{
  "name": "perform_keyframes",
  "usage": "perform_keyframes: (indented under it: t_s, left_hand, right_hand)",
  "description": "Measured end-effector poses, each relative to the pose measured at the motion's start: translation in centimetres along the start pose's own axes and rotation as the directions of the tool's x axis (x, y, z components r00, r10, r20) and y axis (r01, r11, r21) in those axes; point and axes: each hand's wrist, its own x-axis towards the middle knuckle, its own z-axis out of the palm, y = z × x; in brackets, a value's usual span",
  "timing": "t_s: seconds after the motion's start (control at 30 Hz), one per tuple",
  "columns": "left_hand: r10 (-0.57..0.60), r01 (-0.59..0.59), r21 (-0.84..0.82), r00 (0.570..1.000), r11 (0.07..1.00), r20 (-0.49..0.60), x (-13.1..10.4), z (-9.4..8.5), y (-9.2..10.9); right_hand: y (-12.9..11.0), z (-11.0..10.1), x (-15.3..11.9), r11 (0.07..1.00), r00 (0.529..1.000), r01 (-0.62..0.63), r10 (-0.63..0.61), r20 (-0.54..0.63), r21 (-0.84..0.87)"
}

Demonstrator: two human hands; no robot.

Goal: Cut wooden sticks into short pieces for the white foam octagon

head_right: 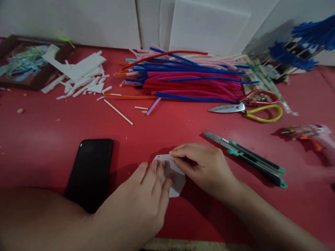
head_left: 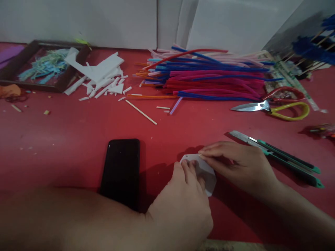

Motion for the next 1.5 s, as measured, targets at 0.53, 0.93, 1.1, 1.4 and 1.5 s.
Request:
perform_keyframes:
  t_s: [0.53, 0.93, 1.1, 1.4, 1.5]
  left_hand:
    - [-0.009, 0.009, 0.004, 1.000, 1.000, -0.005, -0.02, 0.01, 0.02]
    - [-0.010, 0.010, -0.003, 1.000, 1.000, -0.012, 0.09, 0.06, -0.07]
    - [-0.002, 0.002, -0.006, 1.000, 1.000, -0.011, 0.09, 0.12, -0.03]
    - [-0.011, 0.011, 0.004, 1.000, 1.000, -0.024, 0.07, -0.04, -0.05]
    - [-0.016, 0.016, 0.002, 1.000, 1.000, -0.023, 0.14, -0.16, -0.13]
  right_hand:
    - [-0.13, -0.01, 0.06, 1.000, 0.999, -0.018, 0.018, 0.026, 0.002]
    - [-0.13, 0.06, -0.17, 0.998, 0.999, 0.008, -0.005, 0.034, -0.065]
    - [-0.23, 0.06, -0.37, 0.994, 0.999, 0.046, -0.043, 0.029, -0.097]
    - [-0.04, -0.04, -0.22, 0.996, 0.998, 0.052, -0.050, 0.031, -0.079]
    - [0.00, 0.17, -0.33, 0.995, 0.999, 0.050, -0.049, 0.020, -0.081]
